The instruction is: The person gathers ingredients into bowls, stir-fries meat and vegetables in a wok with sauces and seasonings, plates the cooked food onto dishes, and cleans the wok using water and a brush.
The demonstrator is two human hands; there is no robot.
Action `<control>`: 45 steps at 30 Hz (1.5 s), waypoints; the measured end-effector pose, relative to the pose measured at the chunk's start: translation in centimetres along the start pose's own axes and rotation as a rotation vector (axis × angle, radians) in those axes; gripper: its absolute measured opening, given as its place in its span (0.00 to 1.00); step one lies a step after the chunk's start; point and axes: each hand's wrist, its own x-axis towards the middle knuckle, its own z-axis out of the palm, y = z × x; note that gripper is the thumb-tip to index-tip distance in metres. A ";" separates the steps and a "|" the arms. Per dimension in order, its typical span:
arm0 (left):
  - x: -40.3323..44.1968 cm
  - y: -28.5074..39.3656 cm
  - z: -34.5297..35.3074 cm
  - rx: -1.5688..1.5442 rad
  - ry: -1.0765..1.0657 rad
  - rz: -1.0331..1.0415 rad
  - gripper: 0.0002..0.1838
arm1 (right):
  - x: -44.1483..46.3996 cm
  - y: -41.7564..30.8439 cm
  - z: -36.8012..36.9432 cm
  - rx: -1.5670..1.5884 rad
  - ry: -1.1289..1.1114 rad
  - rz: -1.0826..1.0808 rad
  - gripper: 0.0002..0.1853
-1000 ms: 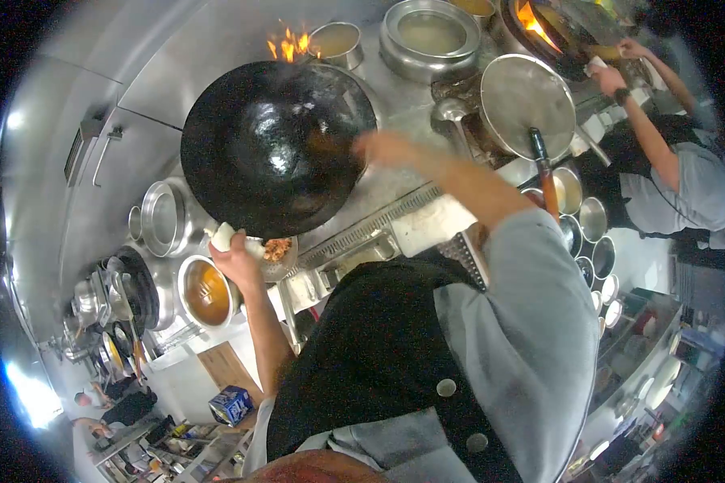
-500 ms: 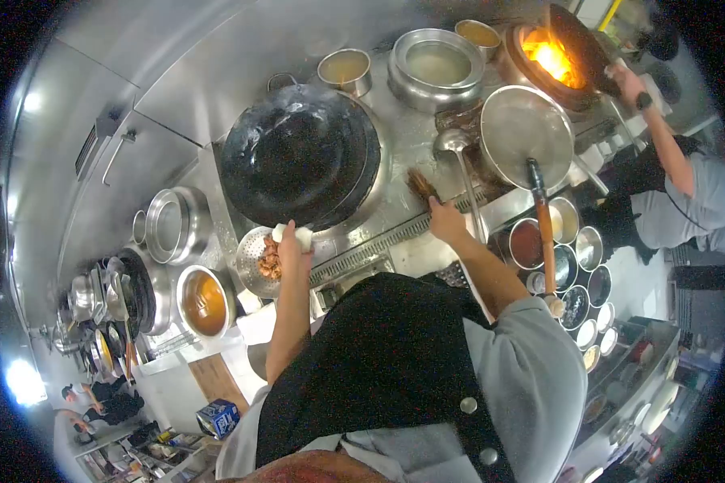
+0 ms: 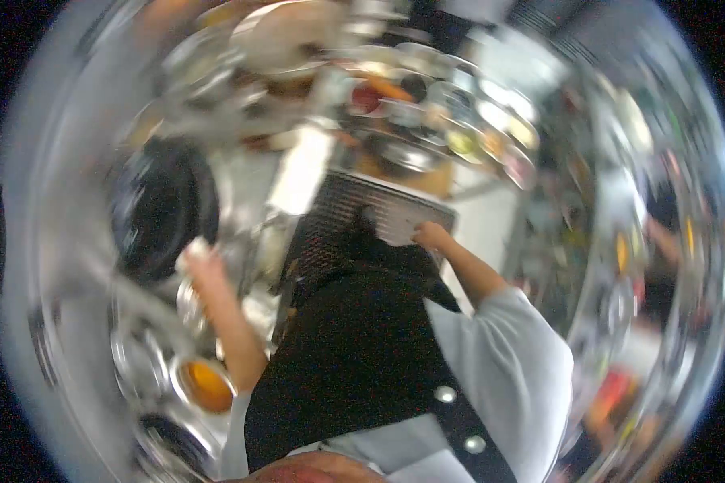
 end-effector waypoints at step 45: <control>-69.2 23.1 7.1 0.009 -1.377 -0.052 0.22 | -64.1 51.2 13.4 1.754 1.663 0.837 0.17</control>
